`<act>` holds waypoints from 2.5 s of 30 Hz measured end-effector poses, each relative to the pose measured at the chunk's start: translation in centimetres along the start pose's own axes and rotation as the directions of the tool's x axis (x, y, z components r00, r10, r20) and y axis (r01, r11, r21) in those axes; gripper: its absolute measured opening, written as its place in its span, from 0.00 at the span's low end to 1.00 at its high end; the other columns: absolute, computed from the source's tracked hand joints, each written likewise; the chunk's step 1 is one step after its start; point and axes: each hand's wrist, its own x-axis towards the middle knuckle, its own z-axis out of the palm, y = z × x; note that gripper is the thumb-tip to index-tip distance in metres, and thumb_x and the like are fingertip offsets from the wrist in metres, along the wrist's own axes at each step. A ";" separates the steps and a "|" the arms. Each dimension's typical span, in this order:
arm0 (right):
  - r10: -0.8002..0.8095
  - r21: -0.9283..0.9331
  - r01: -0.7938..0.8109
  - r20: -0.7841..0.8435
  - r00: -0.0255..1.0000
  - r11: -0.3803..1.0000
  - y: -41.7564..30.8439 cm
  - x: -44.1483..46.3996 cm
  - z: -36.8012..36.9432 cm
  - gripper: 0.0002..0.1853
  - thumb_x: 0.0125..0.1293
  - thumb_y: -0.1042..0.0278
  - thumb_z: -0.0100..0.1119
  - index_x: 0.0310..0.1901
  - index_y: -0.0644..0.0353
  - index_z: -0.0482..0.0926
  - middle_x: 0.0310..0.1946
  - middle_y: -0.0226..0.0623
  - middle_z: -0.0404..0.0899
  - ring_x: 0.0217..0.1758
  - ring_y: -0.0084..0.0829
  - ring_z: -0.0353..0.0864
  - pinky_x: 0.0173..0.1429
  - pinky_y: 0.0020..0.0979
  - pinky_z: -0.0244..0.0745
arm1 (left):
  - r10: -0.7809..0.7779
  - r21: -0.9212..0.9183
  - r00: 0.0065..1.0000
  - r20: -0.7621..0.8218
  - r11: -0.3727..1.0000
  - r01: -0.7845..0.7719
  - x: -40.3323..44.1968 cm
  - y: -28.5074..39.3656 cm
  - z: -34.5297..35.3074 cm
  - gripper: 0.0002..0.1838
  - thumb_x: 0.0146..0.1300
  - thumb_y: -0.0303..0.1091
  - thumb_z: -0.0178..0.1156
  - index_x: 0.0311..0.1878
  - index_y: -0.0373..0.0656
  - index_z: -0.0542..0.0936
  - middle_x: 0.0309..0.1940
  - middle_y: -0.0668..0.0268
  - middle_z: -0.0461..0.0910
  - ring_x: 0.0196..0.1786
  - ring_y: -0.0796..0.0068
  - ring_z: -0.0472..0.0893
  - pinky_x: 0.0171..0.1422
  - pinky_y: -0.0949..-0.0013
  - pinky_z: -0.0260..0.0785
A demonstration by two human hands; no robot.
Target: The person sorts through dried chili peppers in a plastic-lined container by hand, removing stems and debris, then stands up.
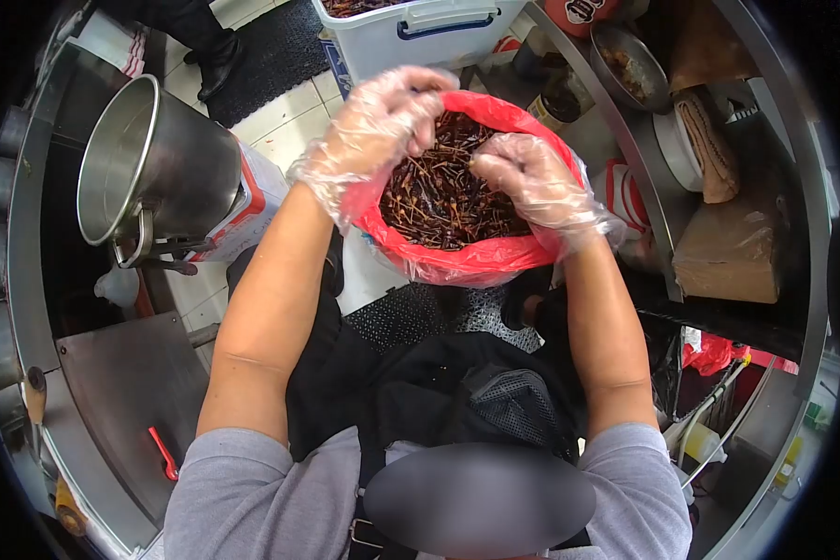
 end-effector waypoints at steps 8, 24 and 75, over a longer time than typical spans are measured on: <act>-0.280 -0.736 0.048 -0.196 0.940 0.676 0.7 2.6 4.5 0.05 0.65 0.65 0.61 0.37 0.55 0.84 0.36 0.45 0.82 0.42 0.49 0.85 0.46 0.51 0.79 | -0.033 -0.108 0.998 -0.052 0.994 0.027 1.2 -0.9 0.2 0.10 0.70 0.31 0.60 0.52 0.43 0.76 0.31 0.73 0.75 0.29 0.86 0.70 0.31 0.81 0.61; -0.161 -0.532 0.042 -0.180 0.970 0.846 -1.4 1.1 1.5 0.03 0.64 0.70 0.58 0.37 0.58 0.79 0.33 0.52 0.81 0.43 0.58 0.81 0.45 0.55 0.71 | -0.047 0.720 0.968 0.247 0.677 -0.151 -0.2 -2.1 0.9 0.17 0.76 0.45 0.57 0.50 0.40 0.82 0.44 0.53 0.84 0.51 0.55 0.83 0.59 0.58 0.73; 0.176 0.365 -0.217 0.141 0.974 0.905 -2.9 -0.8 1.8 0.44 0.74 0.82 0.46 0.85 0.39 0.40 0.56 0.35 0.78 0.29 0.17 0.73 0.35 0.21 0.75 | -0.237 -0.153 0.964 0.120 0.955 0.254 -1.2 -2.1 4.9 0.08 0.70 0.27 0.64 0.49 0.35 0.82 0.30 0.65 0.80 0.31 0.75 0.80 0.39 0.70 0.73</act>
